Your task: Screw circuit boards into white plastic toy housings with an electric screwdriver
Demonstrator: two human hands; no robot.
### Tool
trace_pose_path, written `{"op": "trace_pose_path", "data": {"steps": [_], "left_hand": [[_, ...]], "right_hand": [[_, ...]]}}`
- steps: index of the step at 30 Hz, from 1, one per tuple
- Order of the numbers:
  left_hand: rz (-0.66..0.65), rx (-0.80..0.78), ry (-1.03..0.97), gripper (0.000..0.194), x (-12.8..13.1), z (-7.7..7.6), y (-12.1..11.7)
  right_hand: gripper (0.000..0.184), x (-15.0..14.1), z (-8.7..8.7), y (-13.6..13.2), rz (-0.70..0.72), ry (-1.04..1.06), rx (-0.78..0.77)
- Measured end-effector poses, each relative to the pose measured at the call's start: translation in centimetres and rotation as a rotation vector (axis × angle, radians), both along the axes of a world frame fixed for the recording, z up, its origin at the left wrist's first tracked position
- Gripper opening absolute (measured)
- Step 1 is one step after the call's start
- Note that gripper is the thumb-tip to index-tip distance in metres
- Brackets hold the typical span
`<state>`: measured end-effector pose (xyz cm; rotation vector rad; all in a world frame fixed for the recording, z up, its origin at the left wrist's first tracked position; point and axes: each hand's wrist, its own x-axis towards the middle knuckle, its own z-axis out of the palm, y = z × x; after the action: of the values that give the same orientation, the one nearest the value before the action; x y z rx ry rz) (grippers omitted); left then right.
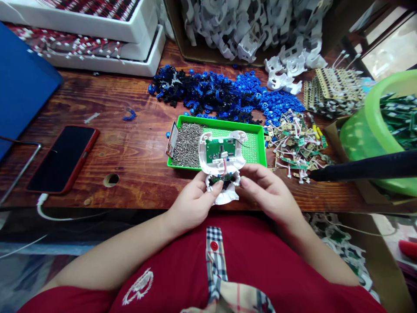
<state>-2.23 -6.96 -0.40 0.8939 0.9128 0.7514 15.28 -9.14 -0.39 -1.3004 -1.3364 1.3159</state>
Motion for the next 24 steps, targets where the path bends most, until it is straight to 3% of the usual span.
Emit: {"op": "trace_pose_path", "data": {"steps": [3,9,14,18,21,24], "left_hand": [[-0.029,0.078,0.034,0.042,0.1,-0.2,-0.5],[-0.069,0.224,0.156,0.032,0.1,-0.9,-1.7],[-0.103,0.339,0.294,0.028,-0.8,-2.0,-2.4],[-0.202,0.458,0.358,0.025,-1.9,-3.0,-3.2],[-0.238,0.487,0.36,0.036,-2.5,-3.9,-3.9],[-0.261,0.759,0.358,0.046,-3.2,-5.3,-4.5]], "right_hand": [[0.02,-0.8,0.0,-0.5,0.026,0.051,-0.047],[0.012,-1.8,-0.2,-1.3,-0.063,0.057,0.046],[0.015,-1.8,-1.9,-2.6,-0.034,-0.043,0.11],[0.017,-1.2,-3.5,-4.2,-0.017,-0.281,0.418],[0.029,-0.7,-4.0,-5.1,0.029,-0.398,0.675],[0.035,-0.5,-4.1,-5.4,0.095,-0.387,0.859]]}}
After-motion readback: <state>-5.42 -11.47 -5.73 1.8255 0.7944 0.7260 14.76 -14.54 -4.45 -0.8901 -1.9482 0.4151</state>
